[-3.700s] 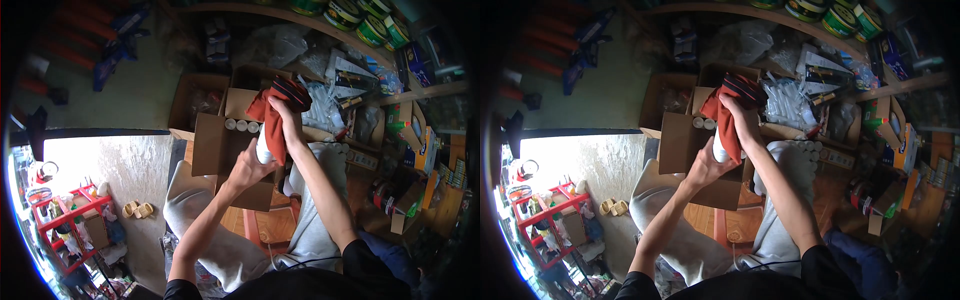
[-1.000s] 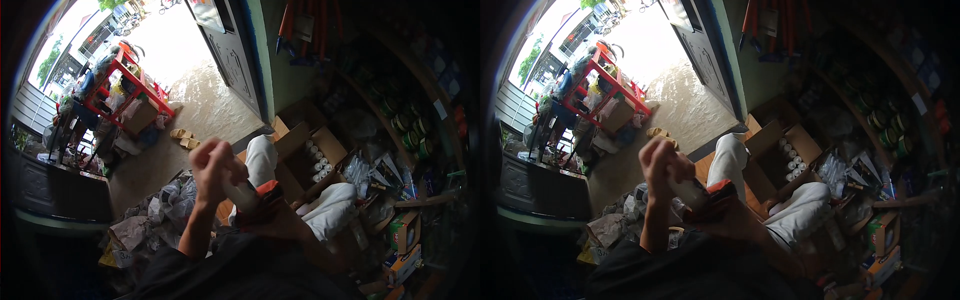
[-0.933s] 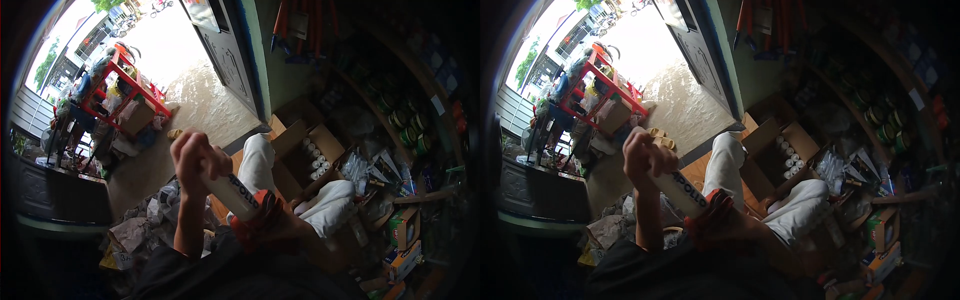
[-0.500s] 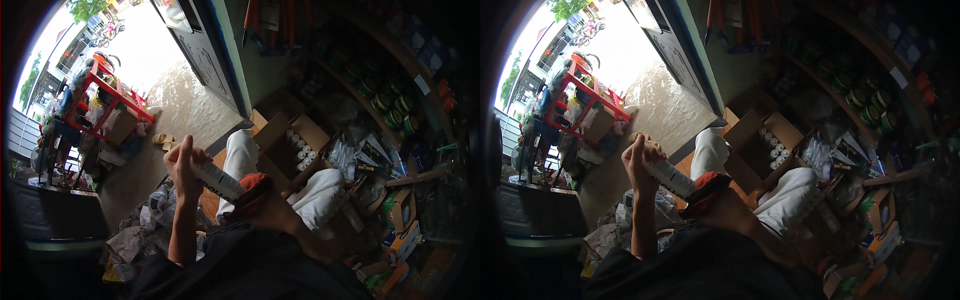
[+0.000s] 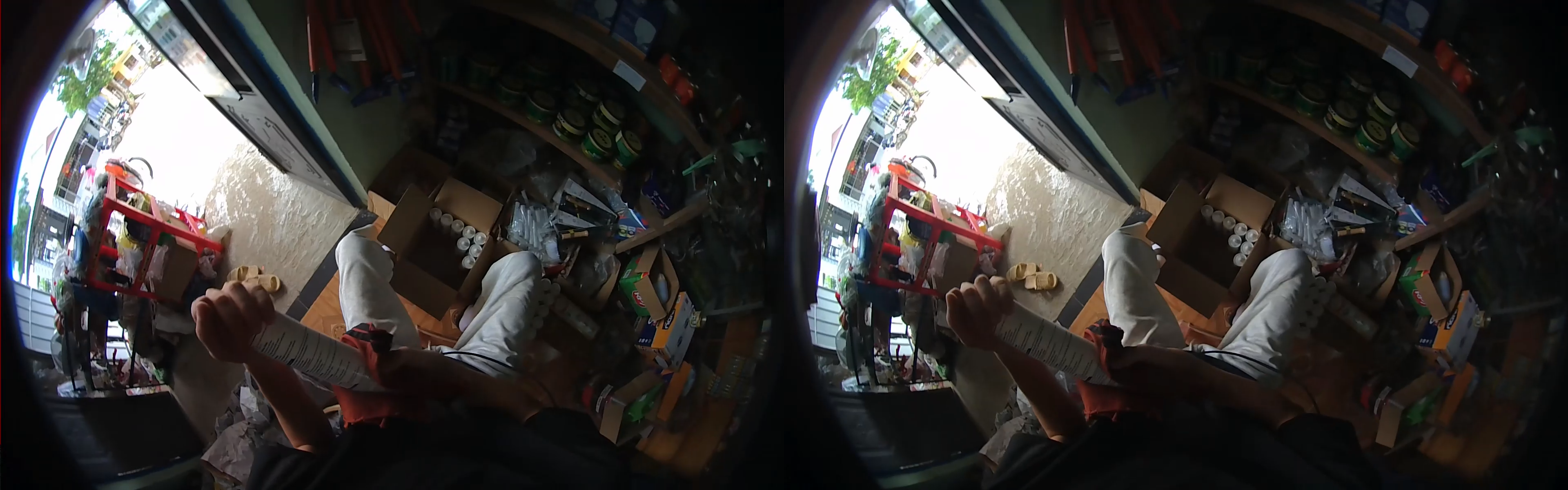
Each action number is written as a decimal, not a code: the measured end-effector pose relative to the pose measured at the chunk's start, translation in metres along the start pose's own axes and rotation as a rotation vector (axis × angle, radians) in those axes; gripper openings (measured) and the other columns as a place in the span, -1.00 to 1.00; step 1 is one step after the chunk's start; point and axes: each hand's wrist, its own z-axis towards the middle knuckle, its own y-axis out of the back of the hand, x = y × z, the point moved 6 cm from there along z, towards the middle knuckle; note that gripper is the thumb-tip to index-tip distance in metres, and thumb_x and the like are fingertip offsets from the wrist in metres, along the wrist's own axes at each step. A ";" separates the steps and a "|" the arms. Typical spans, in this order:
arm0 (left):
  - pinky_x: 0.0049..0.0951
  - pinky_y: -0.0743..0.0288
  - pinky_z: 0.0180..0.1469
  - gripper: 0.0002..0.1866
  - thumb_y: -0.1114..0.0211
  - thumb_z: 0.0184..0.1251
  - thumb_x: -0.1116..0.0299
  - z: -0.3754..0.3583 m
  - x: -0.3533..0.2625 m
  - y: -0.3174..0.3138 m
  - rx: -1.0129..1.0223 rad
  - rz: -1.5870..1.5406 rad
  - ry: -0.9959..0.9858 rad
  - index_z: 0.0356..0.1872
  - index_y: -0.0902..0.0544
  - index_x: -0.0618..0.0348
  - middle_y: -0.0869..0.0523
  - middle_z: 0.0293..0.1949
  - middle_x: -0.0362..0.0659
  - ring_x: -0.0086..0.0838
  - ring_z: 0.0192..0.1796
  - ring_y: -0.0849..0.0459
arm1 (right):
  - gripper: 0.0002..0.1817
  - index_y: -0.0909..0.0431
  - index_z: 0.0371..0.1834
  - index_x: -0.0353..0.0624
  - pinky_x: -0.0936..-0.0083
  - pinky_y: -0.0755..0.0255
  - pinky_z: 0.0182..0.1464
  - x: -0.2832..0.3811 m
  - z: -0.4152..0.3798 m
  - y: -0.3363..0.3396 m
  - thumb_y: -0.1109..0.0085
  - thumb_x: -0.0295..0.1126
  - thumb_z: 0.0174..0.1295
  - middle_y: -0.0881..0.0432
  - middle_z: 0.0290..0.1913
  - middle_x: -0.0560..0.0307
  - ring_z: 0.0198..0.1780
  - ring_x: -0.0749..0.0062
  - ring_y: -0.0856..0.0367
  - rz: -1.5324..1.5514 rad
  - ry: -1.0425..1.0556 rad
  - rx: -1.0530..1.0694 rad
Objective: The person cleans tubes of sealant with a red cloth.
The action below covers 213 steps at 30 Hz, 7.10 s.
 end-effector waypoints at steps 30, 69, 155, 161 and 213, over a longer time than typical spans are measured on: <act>-0.33 -0.53 0.07 -0.43 -0.33 0.20 0.51 -0.040 0.081 -0.027 -0.112 0.876 0.496 0.28 -0.40 0.22 -0.60 -0.08 -0.12 -0.41 -0.09 -0.62 | -0.50 -0.58 -0.15 -0.27 0.46 -0.40 0.07 -0.049 -0.024 0.073 -0.62 -0.28 -0.12 -0.62 -0.20 0.18 -0.09 0.43 -0.58 -0.094 0.161 -0.496; -0.64 -0.53 -0.40 -0.68 -0.38 0.23 0.25 -0.017 0.120 0.029 -0.108 -0.703 0.371 -0.12 -0.46 0.11 -0.50 -0.48 -0.37 -0.68 -0.55 -0.50 | -0.56 -0.50 0.05 -0.26 0.37 -0.47 0.06 -0.092 -0.005 0.025 -0.16 -0.09 0.36 -0.63 -0.05 -0.03 -0.02 0.26 -0.64 -0.049 -0.056 -0.217; -0.07 -0.47 0.13 -0.44 -0.33 0.18 0.46 -0.297 0.621 0.168 0.492 1.451 0.672 0.23 -0.37 0.22 -0.52 0.02 0.14 0.06 0.10 -0.55 | -0.70 -0.52 0.03 -0.11 0.39 -0.46 0.13 -0.270 -0.243 0.418 -0.23 -0.25 0.31 -0.60 0.00 0.18 0.05 0.43 -0.57 0.972 -0.128 -1.712; 0.10 -0.45 0.15 -0.03 -0.35 0.14 0.35 -0.265 0.651 0.219 0.556 1.655 0.968 0.54 0.04 -0.10 -0.51 0.08 0.30 0.25 0.13 -0.52 | -0.69 -0.51 0.05 -0.11 0.39 -0.46 0.13 -0.271 -0.241 0.418 -0.24 -0.26 0.31 -0.60 0.01 0.17 0.06 0.43 -0.57 0.964 -0.139 -1.724; -0.35 -0.60 -0.20 -0.29 0.16 0.54 -0.25 -0.095 0.144 -0.005 -0.497 0.025 0.422 0.54 -0.02 -0.14 -0.56 -0.13 -0.02 -0.38 -0.22 -0.62 | -0.43 -0.42 0.09 -0.23 0.30 -0.38 0.18 0.013 -0.025 0.058 -0.42 -0.25 0.06 -0.53 0.02 -0.05 0.11 0.18 -0.51 -0.400 -0.029 -0.461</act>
